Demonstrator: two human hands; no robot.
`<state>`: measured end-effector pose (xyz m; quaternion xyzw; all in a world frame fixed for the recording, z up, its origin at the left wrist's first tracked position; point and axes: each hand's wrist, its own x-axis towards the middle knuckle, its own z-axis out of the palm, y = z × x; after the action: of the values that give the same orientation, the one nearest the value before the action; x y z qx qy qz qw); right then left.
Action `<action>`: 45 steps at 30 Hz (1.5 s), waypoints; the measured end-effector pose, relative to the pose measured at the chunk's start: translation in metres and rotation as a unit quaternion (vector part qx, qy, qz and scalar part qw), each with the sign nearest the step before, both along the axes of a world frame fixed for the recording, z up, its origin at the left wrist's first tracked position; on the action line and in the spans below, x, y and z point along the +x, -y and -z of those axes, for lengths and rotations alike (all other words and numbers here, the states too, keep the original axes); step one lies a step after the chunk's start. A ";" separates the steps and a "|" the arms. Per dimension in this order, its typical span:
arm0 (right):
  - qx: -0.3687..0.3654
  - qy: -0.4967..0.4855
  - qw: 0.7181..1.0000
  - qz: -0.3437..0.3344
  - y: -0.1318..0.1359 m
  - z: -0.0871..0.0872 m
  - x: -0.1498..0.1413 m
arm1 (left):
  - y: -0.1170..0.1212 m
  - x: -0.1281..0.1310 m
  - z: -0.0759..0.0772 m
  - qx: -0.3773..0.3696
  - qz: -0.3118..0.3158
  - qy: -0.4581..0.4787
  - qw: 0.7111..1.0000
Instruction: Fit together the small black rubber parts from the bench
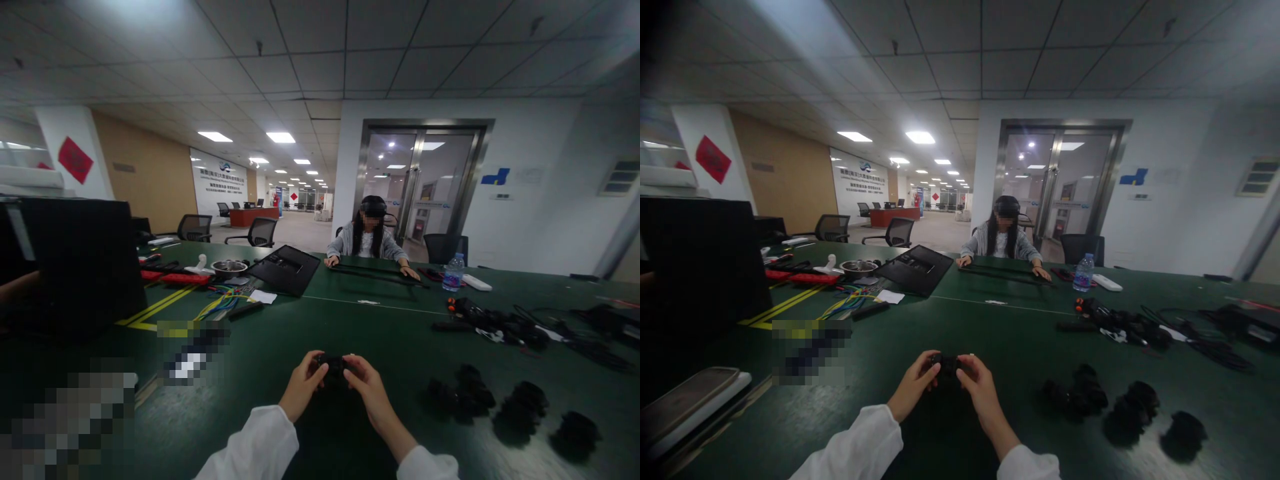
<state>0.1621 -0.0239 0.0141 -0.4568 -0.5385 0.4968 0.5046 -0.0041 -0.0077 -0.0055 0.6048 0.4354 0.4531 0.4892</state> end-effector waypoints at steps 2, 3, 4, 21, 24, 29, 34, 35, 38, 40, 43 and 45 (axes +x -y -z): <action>0.002 -0.001 1.000 0.000 0.001 -0.001 0.000 | 0.001 -0.001 -0.001 -0.004 0.013 0.001 1.000; 0.000 -0.001 1.000 0.002 0.001 -0.002 0.000 | 0.001 -0.002 -0.001 -0.005 0.016 0.002 1.000; -0.002 -0.002 1.000 0.005 0.001 -0.003 -0.001 | 0.002 -0.002 -0.001 -0.005 0.017 0.004 1.000; -0.059 -0.153 0.986 0.042 -0.007 0.008 0.003 | -0.008 -0.001 0.009 0.021 -0.039 0.099 0.994; -0.086 -0.220 0.970 0.057 -0.010 0.010 0.006 | -0.009 -0.003 0.011 0.018 -0.056 0.089 0.994; -0.099 -0.240 0.962 0.084 -0.011 0.010 0.014 | -0.014 -0.008 0.016 0.022 -0.116 0.093 0.989; -0.128 -0.286 0.944 0.103 -0.012 0.009 0.019 | -0.023 -0.013 0.023 0.016 -0.167 0.151 0.974; -0.140 -0.314 0.933 0.109 -0.013 0.009 0.019 | -0.026 -0.014 0.025 0.012 -0.182 0.168 0.969; -0.172 -0.392 0.895 0.125 -0.016 0.010 0.018 | -0.033 -0.016 0.032 -0.005 -0.239 0.208 0.949; -0.177 -0.418 0.883 0.123 -0.018 0.011 0.017 | -0.037 -0.017 0.035 -0.025 -0.260 0.249 0.933; -0.162 -0.436 0.879 0.101 -0.020 0.014 0.017 | -0.038 -0.017 0.035 -0.069 -0.260 0.326 0.906; -0.153 -0.442 0.879 0.089 -0.021 0.015 0.018 | -0.037 -0.018 0.031 -0.085 -0.257 0.367 0.890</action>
<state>0.1799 -0.0033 -0.0004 -0.3068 -0.1340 0.6763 0.6561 -0.0220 0.0289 -0.0366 0.2181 0.4018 0.7138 0.5306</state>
